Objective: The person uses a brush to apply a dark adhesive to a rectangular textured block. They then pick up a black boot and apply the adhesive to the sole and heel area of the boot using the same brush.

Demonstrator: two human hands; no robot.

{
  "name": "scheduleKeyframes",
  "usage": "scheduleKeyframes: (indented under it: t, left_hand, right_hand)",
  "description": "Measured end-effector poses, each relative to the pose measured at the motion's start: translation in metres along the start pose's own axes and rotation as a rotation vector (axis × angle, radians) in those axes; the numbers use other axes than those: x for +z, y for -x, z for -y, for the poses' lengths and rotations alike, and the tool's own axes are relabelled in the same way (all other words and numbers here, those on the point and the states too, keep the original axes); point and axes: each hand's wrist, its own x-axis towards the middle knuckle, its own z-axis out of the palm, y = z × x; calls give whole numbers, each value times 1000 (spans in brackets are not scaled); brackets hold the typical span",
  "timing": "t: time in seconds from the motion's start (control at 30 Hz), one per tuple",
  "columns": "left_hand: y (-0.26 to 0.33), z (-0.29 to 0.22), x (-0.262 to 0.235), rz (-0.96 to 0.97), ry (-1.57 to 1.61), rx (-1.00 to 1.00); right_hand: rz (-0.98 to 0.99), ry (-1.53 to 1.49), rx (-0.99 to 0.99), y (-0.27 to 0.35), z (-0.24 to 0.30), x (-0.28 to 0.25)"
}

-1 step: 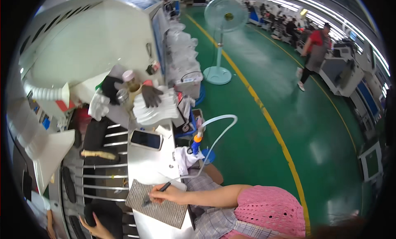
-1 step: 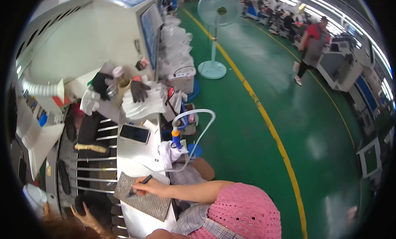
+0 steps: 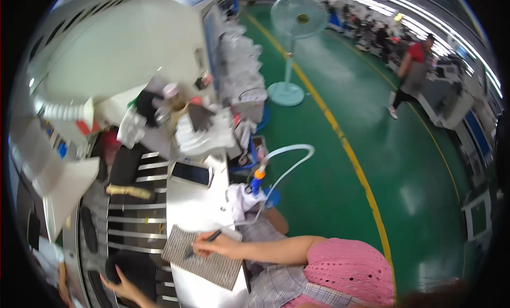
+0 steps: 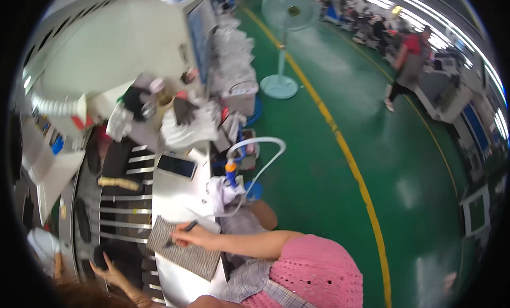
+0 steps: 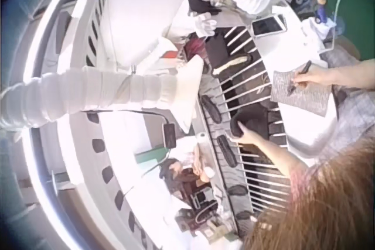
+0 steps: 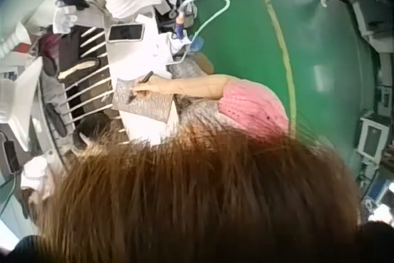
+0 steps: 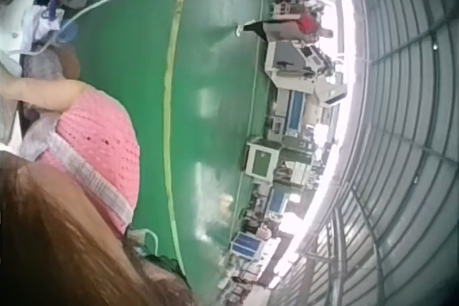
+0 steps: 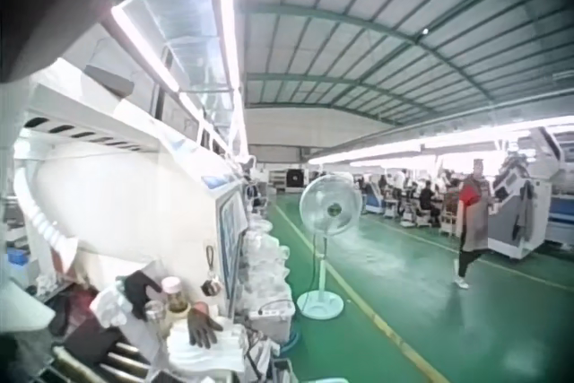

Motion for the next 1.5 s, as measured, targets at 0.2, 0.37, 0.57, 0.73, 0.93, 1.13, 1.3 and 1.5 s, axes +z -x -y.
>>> scheduleKeyframes:
  t: [0.2, 0.37, 0.57, 0.73, 0.93, 1.13, 1.3, 1.5]
  left_hand:
    - [30, -47, 95, -321, 147, -816]
    - [39, -17, 94, -230, 5, -931]
    - [64, -34, 3, -246, 770, -575]
    - [121, -80, -109, -75, 448, -364]
    - [237, -115, -152, 241, 422, -296]
    - [269, -111, -136, 243, 567, -365]
    - [278, -105, -130, 235, 610, -403]
    - [287, -99, -123, 231, 683, -529]
  right_hand:
    - [-101, 293, -194, 12, 26, -7]
    - [-181, 170, -168, 22, 30, -1]
    - [-204, 333, -189, 33, 49, -4]
    - [-174, 350, -204, 38, 48, 10]
    - [40, 400, -255, 61, 48, 43]
    - [288, 783, -634, 77, 38, 90]
    - [308, 1126, -1057, 79, 22, 102]
    - [450, 1201, -1009, 93, 27, 107]
